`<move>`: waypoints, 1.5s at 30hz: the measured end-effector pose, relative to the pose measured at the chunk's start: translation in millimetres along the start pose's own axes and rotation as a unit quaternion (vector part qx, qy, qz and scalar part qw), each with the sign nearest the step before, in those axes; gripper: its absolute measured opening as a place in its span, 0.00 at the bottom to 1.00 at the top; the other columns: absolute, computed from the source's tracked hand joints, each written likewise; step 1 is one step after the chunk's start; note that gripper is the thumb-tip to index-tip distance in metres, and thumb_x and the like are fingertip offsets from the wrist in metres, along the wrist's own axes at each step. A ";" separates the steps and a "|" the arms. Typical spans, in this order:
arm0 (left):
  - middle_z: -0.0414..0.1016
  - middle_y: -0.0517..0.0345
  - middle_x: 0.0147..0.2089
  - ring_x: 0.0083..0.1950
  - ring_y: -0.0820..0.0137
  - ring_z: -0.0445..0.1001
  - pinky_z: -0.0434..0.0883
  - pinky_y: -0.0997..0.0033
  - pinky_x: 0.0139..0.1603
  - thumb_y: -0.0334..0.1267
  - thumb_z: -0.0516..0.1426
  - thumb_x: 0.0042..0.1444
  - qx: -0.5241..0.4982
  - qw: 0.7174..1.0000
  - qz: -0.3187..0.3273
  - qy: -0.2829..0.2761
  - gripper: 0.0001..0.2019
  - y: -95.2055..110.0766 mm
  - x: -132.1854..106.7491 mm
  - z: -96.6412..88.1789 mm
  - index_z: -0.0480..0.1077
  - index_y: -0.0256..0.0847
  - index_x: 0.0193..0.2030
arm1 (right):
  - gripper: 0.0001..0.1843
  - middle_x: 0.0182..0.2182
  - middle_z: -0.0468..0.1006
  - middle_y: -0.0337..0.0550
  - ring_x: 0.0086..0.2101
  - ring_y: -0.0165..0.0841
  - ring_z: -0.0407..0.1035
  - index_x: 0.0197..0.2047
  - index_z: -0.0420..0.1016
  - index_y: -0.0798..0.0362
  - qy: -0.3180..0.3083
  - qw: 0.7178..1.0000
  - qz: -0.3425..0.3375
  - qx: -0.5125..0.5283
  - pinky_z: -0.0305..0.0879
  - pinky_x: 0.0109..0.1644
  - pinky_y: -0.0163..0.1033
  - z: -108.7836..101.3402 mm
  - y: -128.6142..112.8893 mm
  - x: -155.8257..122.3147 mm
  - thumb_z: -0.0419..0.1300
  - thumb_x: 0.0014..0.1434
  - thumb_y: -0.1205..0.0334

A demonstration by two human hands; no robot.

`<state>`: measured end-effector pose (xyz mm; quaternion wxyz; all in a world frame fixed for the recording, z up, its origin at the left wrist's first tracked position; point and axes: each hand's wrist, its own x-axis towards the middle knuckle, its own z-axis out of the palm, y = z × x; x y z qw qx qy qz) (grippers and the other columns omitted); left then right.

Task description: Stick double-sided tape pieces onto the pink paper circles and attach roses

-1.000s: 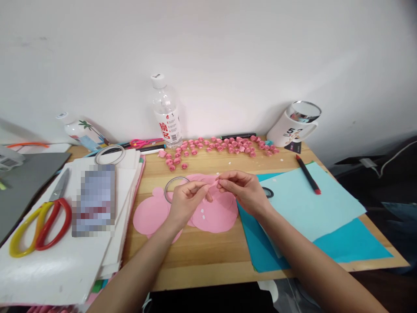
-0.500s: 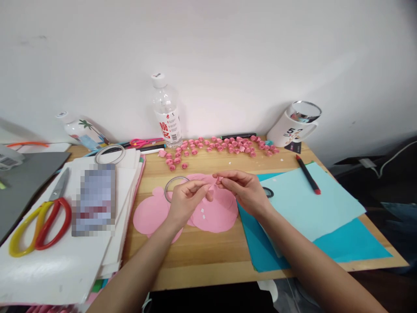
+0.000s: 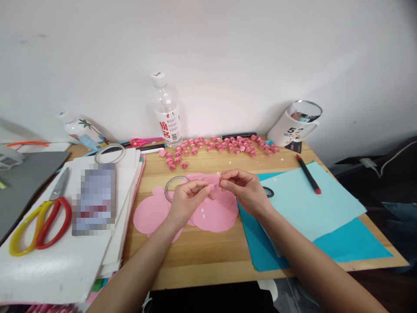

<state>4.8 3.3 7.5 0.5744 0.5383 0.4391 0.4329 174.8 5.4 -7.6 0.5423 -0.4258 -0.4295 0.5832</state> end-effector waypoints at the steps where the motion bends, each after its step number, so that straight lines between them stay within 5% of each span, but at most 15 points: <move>1: 0.76 0.57 0.24 0.28 0.71 0.73 0.72 0.70 0.35 0.38 0.60 0.51 -0.001 1.000 0.001 0.000 0.06 -0.7 0.1 -0.2 0.75 0.37 0.30 | 0.09 0.30 0.79 0.41 0.30 0.31 0.71 0.29 0.77 0.50 0.000 1.000 0.002 -0.002 0.70 0.37 0.39 0.2 0.0 -0.2 0.70 0.43 0.60; 9: 0.75 0.58 0.24 0.30 0.71 0.74 0.72 0.70 0.37 0.37 0.60 0.51 -0.015 1.000 0.001 -0.005 0.06 -2.2 -0.7 -0.4 0.74 0.36 0.30 | 0.08 0.26 0.79 0.39 0.26 0.29 0.71 0.28 0.77 0.51 0.000 1.000 -0.002 0.001 0.69 0.32 0.36 0.3 0.3 -0.5 0.70 0.43 0.61; 19: 0.76 0.56 0.25 0.30 0.70 0.74 0.72 0.68 0.39 0.37 0.61 0.50 -0.028 1.000 0.005 0.004 0.08 2.0 0.1 0.3 0.76 0.36 0.35 | 0.12 0.34 0.81 0.43 0.33 0.34 0.75 0.37 0.80 0.50 -0.020 1.000 0.014 -0.002 0.71 0.46 0.44 0.9 -1.6 -0.7 0.67 0.48 0.57; 31: 0.80 0.53 0.35 0.36 0.68 0.76 0.72 0.70 0.39 0.36 0.64 0.44 -0.033 0.999 -0.035 -0.007 0.11 -5.0 1.1 -0.2 0.76 0.36 0.37 | 0.09 0.24 0.76 0.36 0.25 0.27 0.69 0.27 0.76 0.52 -0.006 1.000 0.003 0.021 0.66 0.30 0.33 -0.6 -1.0 0.7 0.70 0.42 0.64; 45: 0.79 0.53 0.34 0.34 0.70 0.75 0.69 0.71 0.39 0.37 0.61 0.47 -0.027 0.999 -0.044 0.014 0.07 -3.5 0.8 0.0 0.75 0.35 0.30 | 0.11 0.31 0.81 0.43 0.31 0.32 0.74 0.35 0.80 0.52 0.014 1.000 0.010 0.011 0.71 0.40 0.40 -0.6 1.5 0.9 0.68 0.47 0.59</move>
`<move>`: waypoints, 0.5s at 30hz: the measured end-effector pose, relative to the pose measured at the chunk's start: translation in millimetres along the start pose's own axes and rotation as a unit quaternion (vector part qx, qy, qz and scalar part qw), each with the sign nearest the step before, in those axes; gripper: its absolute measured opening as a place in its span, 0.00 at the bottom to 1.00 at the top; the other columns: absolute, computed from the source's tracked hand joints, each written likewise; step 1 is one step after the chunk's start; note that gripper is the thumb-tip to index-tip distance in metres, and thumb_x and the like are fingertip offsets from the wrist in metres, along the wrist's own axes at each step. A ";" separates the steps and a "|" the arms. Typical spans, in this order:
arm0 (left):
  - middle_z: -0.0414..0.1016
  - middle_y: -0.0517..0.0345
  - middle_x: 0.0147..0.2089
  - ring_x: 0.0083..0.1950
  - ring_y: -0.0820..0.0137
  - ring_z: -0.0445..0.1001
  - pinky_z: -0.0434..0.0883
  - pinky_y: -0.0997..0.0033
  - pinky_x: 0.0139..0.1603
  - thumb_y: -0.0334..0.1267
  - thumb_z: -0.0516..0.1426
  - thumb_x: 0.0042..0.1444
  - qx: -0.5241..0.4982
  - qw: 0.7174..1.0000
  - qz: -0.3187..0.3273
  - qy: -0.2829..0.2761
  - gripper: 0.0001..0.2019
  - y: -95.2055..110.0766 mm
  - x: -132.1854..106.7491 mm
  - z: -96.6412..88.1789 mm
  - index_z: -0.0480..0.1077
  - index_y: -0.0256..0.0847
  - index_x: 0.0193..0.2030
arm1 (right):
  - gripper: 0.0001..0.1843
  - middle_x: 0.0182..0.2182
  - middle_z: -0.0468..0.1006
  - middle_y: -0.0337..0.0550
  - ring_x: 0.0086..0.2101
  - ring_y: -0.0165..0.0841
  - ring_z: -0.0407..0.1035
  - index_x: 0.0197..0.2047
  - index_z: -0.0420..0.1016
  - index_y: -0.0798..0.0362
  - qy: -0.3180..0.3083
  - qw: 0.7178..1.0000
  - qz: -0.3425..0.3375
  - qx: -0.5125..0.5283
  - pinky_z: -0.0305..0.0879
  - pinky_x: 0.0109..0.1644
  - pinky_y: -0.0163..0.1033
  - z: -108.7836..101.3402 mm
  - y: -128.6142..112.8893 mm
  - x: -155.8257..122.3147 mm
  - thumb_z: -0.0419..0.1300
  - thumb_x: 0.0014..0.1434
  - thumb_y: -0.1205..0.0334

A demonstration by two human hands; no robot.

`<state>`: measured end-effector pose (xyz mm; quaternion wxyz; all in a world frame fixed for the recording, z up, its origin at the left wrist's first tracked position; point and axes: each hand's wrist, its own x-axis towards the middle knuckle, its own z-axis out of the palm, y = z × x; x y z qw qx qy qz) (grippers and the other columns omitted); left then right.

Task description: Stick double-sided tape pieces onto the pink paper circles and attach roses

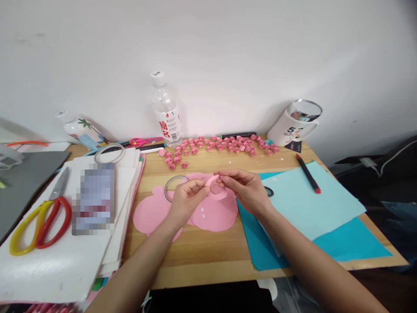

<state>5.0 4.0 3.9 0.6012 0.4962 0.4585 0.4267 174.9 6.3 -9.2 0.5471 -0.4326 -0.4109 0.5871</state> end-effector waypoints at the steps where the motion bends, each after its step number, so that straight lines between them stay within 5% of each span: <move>1: 0.79 0.53 0.34 0.34 0.70 0.74 0.69 0.72 0.38 0.37 0.62 0.46 -0.006 1.000 -0.004 0.001 0.07 0.1 0.1 -0.1 0.75 0.35 0.31 | 0.10 0.30 0.81 0.43 0.30 0.31 0.74 0.35 0.80 0.52 -0.001 1.000 0.000 0.003 0.71 0.39 0.39 0.0 -0.1 0.0 0.68 0.47 0.60; 11: 0.77 0.54 0.32 0.33 0.70 0.73 0.69 0.70 0.37 0.36 0.64 0.43 -0.046 0.998 -0.008 -0.050 0.11 -4.2 2.5 -0.9 0.75 0.35 0.35 | 0.07 0.25 0.78 0.38 0.26 0.30 0.72 0.27 0.76 0.52 -0.028 0.999 -0.017 0.037 0.71 0.33 0.37 2.9 -1.4 -1.2 0.70 0.43 0.65; 15: 0.77 0.54 0.32 0.34 0.71 0.73 0.69 0.71 0.37 0.35 0.64 0.43 -0.049 0.997 -0.013 -0.051 0.14 -5.8 2.6 -2.6 0.75 0.35 0.39 | 0.08 0.32 0.80 0.41 0.31 0.31 0.74 0.29 0.78 0.51 -0.019 1.000 -0.016 0.018 0.71 0.37 0.38 2.1 -0.9 -1.3 0.70 0.43 0.64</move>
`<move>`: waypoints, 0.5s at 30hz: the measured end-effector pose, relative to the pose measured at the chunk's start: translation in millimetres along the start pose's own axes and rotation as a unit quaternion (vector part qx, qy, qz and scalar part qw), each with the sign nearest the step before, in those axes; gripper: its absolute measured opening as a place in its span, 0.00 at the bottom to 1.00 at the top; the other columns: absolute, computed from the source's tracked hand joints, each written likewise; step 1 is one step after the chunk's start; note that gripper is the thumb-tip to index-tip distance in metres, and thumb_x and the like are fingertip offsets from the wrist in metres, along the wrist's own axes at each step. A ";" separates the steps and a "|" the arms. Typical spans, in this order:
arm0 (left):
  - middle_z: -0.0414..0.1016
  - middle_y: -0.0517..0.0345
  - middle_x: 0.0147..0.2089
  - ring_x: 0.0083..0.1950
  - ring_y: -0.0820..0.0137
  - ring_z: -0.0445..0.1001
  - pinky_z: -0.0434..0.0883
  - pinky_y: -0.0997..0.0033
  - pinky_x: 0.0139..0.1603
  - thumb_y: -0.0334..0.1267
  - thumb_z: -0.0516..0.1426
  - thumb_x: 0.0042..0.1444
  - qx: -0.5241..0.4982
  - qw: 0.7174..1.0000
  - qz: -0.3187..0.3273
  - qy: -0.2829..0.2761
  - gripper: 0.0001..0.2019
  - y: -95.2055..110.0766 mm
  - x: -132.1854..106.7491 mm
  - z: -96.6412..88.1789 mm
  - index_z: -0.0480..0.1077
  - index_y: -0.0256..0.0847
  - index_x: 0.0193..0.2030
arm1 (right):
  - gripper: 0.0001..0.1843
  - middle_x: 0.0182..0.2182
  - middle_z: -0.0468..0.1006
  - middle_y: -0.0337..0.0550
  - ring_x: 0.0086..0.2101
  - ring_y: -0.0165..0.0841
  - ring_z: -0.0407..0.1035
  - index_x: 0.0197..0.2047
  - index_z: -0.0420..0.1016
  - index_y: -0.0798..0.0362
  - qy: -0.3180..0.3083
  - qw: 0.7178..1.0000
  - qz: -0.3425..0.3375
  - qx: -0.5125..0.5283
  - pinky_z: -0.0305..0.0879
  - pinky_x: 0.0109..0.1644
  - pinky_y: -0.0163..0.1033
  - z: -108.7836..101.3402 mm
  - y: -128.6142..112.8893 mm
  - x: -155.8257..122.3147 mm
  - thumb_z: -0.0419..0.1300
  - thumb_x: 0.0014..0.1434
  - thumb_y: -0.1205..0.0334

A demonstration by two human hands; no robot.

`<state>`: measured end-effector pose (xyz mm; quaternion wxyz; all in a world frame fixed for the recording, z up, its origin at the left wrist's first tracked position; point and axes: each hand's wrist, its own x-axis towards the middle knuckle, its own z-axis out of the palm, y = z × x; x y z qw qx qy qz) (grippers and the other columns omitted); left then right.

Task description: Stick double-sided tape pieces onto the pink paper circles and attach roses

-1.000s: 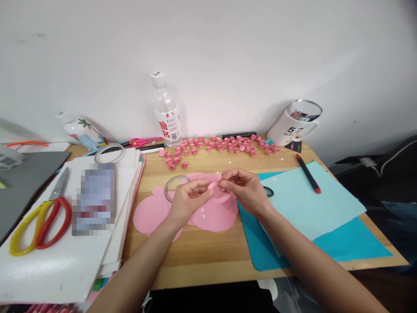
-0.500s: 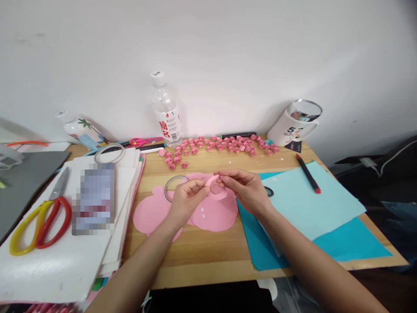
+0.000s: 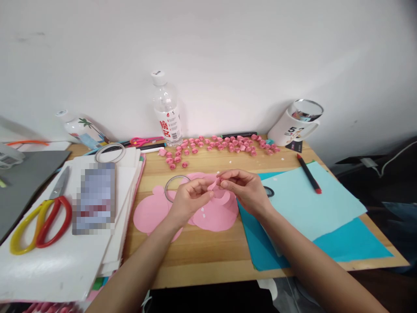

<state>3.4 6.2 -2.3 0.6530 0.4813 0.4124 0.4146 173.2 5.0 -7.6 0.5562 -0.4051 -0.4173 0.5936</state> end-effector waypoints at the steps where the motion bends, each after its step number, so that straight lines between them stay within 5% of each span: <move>1: 0.77 0.54 0.33 0.34 0.71 0.73 0.70 0.71 0.37 0.34 0.64 0.44 -0.005 1.000 0.000 -0.001 0.14 0.2 -0.1 -0.2 0.75 0.36 0.40 | 0.08 0.35 0.81 0.42 0.32 0.32 0.74 0.31 0.79 0.51 0.002 1.000 0.005 -0.010 0.71 0.39 0.39 -0.4 0.0 0.0 0.70 0.44 0.63; 8: 0.78 0.51 0.34 0.37 0.68 0.74 0.70 0.69 0.40 0.34 0.63 0.45 -0.022 1.000 0.018 -0.014 0.14 3.2 -0.3 2.1 0.74 0.36 0.40 | 0.10 0.34 0.82 0.43 0.34 0.33 0.75 0.35 0.80 0.50 -0.007 0.999 0.000 -0.032 0.70 0.44 0.42 -2.3 2.1 1.1 0.68 0.47 0.60; 15: 0.77 0.55 0.31 0.33 0.71 0.72 0.68 0.72 0.36 0.37 0.63 0.44 0.019 1.000 0.001 0.006 0.07 0.9 0.4 0.2 0.74 0.36 0.29 | 0.09 0.26 0.78 0.39 0.27 0.30 0.73 0.29 0.76 0.51 -0.007 1.000 -0.005 -0.014 0.70 0.34 0.38 -1.1 -0.5 0.0 0.70 0.43 0.62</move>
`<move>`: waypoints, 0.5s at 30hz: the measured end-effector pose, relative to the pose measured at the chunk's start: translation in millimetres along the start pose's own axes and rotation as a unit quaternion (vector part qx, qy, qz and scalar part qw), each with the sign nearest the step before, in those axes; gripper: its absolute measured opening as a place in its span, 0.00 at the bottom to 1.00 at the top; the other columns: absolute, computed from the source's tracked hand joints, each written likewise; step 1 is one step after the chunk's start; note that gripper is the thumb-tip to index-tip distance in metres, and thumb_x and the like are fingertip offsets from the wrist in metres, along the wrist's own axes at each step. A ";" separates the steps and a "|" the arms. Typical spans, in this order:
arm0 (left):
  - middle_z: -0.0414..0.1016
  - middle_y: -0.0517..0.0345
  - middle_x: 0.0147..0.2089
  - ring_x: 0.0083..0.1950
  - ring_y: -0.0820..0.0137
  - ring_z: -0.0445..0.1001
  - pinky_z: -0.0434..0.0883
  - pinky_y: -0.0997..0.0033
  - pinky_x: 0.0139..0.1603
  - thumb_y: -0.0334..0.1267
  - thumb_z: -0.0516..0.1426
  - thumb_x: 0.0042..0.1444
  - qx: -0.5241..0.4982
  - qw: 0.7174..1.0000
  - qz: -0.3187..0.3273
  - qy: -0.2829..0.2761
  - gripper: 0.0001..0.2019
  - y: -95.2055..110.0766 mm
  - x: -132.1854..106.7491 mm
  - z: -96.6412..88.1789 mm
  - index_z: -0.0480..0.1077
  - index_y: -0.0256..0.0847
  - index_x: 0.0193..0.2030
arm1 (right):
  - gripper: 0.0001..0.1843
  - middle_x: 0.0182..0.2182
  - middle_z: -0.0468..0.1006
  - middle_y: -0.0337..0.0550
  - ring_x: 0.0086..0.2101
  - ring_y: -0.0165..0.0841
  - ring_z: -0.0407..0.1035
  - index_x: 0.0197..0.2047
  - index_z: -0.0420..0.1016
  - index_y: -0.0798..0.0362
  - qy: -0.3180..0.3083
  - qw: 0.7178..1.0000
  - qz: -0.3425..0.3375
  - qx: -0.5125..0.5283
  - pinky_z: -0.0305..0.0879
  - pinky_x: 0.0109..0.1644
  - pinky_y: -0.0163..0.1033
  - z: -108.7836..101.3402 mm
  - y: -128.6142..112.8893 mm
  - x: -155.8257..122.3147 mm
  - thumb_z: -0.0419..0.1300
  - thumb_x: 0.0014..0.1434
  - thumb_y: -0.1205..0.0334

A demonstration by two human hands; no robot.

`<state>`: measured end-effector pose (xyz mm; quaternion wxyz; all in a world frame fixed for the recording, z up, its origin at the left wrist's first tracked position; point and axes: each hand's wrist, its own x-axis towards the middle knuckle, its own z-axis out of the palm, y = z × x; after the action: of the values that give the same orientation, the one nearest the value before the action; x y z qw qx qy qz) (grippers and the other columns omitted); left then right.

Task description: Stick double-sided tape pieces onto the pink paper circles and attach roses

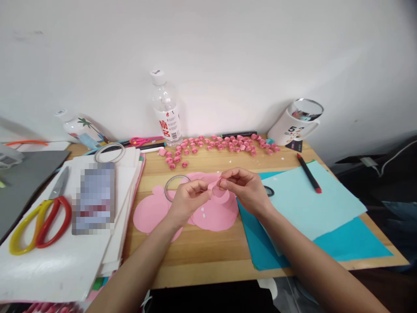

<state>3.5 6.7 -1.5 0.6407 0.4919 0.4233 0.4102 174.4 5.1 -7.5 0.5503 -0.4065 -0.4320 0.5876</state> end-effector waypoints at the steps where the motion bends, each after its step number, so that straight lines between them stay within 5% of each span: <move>1: 0.77 0.56 0.30 0.32 0.72 0.72 0.68 0.72 0.35 0.37 0.63 0.44 0.005 1.000 -0.003 0.003 0.06 -0.2 -0.1 -0.2 0.74 0.36 0.28 | 0.10 0.26 0.78 0.38 0.27 0.30 0.72 0.29 0.75 0.52 -0.003 1.000 0.000 -0.001 0.70 0.33 0.37 0.6 -1.0 -0.3 0.71 0.42 0.62; 15: 0.76 0.58 0.28 0.30 0.74 0.71 0.68 0.73 0.35 0.37 0.64 0.43 -0.022 0.999 -0.023 -0.007 0.07 -0.3 0.1 -0.7 0.74 0.36 0.29 | 0.10 0.30 0.80 0.42 0.28 0.29 0.71 0.26 0.74 0.53 0.011 1.000 0.012 -0.019 0.67 0.30 0.34 0.2 -1.2 -1.2 0.71 0.42 0.62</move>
<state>2.9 6.9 -1.9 0.6640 0.4704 0.4206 0.4011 174.7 3.9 -6.2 0.5404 -0.4281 -0.4321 0.5813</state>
